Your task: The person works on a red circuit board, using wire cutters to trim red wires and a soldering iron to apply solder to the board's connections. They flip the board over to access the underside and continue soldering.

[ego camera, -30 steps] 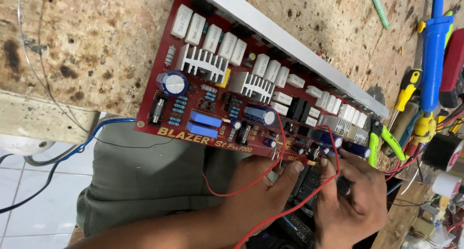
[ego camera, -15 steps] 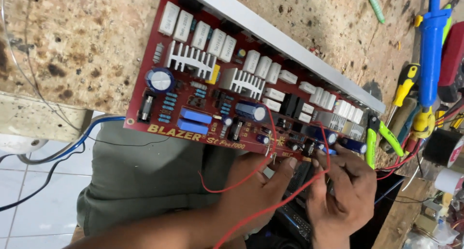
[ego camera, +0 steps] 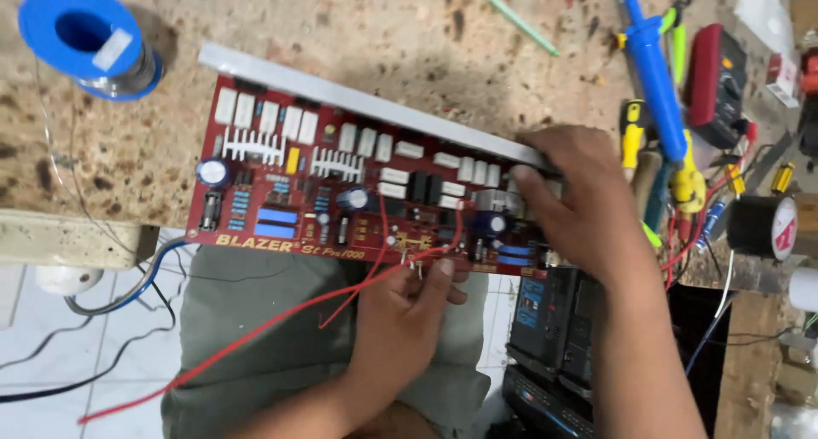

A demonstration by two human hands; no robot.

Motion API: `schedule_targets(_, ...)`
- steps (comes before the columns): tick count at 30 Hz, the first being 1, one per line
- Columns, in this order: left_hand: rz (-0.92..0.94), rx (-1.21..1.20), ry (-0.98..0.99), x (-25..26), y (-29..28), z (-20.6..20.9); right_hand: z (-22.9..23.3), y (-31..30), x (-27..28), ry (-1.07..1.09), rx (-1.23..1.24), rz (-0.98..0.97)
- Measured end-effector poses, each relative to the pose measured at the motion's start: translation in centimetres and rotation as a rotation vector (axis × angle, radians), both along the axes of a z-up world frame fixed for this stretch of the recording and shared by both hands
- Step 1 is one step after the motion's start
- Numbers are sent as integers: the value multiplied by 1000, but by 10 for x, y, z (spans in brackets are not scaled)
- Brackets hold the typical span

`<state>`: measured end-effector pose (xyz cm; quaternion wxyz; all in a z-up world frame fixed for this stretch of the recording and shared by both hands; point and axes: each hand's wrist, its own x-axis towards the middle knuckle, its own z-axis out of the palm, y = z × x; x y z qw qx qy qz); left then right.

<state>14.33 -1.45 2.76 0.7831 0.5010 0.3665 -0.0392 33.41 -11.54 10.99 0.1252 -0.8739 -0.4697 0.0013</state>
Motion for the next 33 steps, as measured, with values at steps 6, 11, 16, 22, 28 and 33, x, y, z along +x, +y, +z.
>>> schedule_targets(6, 146, -158, 34, 8, 5, 24, 5, 13, 30, 136, -103, 24)
schedule_targets(11, 152, -87, -44, 6, 11, 40, 22, 16, 38, 332, -268, -37)
schedule_targets(16, 88, -56, 55, 1, 19, 54, 54, 23, 22, 455, -299, -308)
schedule_targets(22, 81, 84, -78, 4, 22, 44, 75, 5, 11, 594, 98, -326)
schedule_targets(28, 296, -78, -169, 16, 27, 60, 95, 2, -9, 433, 317, -346)
schedule_targets(33, 191, -121, -287, 10, 24, 64, 87, 2, -9, 290, 487, -243)
